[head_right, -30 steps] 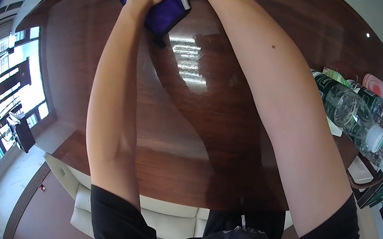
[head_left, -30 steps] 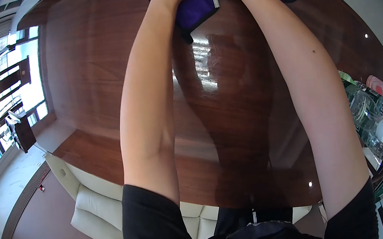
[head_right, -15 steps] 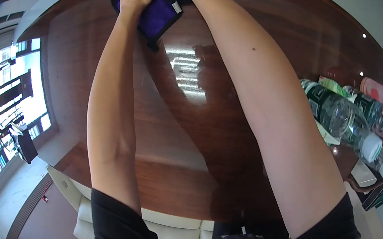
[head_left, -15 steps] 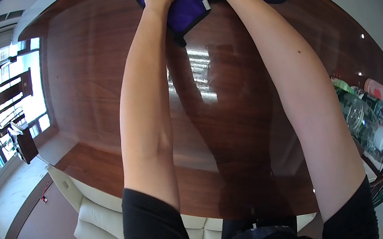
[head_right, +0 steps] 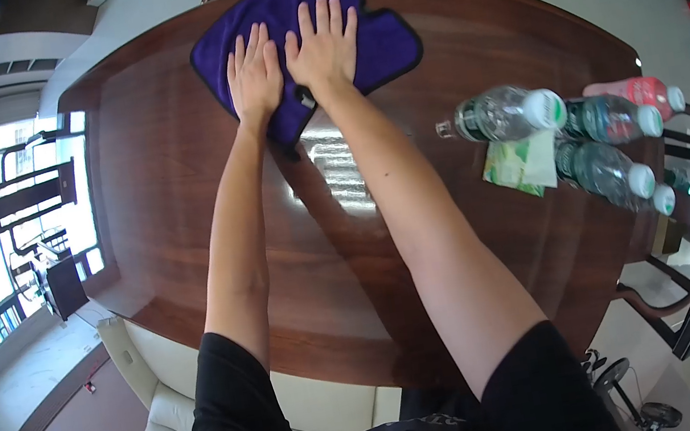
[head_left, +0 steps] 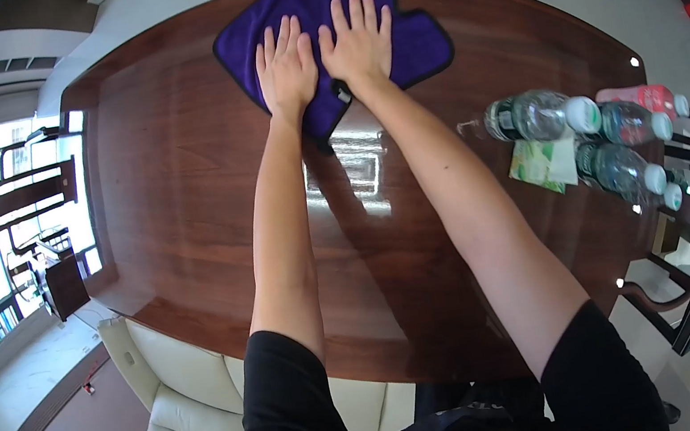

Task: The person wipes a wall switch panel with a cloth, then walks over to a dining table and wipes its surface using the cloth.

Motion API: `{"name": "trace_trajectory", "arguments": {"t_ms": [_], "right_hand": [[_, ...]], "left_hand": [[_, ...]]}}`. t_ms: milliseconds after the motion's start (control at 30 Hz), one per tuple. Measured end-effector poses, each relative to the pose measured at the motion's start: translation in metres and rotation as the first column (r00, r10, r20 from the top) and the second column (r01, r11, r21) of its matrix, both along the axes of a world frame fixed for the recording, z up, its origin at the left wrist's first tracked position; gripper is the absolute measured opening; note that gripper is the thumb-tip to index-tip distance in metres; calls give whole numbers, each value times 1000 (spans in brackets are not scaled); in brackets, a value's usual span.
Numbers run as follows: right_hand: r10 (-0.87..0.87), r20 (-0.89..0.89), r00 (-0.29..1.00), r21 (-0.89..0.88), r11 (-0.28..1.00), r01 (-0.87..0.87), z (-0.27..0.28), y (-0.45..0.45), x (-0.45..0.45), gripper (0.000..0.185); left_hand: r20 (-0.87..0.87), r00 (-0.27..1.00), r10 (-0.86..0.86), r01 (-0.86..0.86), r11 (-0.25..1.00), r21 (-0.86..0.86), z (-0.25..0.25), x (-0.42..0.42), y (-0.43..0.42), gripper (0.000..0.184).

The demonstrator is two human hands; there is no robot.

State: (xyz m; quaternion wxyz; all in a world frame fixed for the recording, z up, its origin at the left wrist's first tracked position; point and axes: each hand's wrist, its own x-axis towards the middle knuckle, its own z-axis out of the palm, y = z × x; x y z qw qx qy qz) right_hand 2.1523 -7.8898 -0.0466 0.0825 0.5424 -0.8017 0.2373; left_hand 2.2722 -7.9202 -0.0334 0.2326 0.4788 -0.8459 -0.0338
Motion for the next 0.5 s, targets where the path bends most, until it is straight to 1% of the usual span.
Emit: {"name": "trace_trajectory", "arguments": {"t_ms": [100, 167, 200, 267, 333, 367, 400, 433, 467, 500], "right_hand": [[46, 79, 996, -35, 998, -44, 10, 44, 15, 56], [92, 81, 992, -74, 994, -86, 16, 84, 28, 55], [123, 87, 989, -51, 992, -119, 20, 109, 34, 54], [187, 101, 977, -56, 982, -182, 45, 169, 47, 52], [264, 121, 957, 27, 963, -269, 56, 241, 53, 53], [298, 162, 941, 59, 949, -311, 63, 283, 51, 55], [329, 210, 921, 100, 930, -355, 69, 331, 45, 56], [318, 243, 916, 167, 917, -363, 77, 381, 39, 58], [303, 278, 912, 223, 903, -368, 83, 425, 31, 60], [274, 255, 927, 266, 902, -339, 85, 469, 22, 62]], "left_hand": [[37, 999, 32, -33, 999, 23, 9, 18, 46, 50], [38, 998, 40, -43, 998, 56, 19, 33, 95, 49], [29, 999, 45, -47, 995, 86, 23, 43, 125, 49], [50, 998, 44, -49, 994, 102, 38, 59, 186, 48], [103, 995, -8, -7, 989, 149, 49, 75, 254, 49], [138, 990, -26, 2, 984, 178, 52, 81, 292, 51], [132, 989, -63, 35, 978, 207, 53, 87, 335, 53], [214, 973, -89, 26, 959, 281, 57, 87, 377, 54], [240, 959, -148, 69, 949, 309, 57, 85, 417, 57], [242, 947, -212, 112, 922, 370, 56, 80, 457, 60]]}}
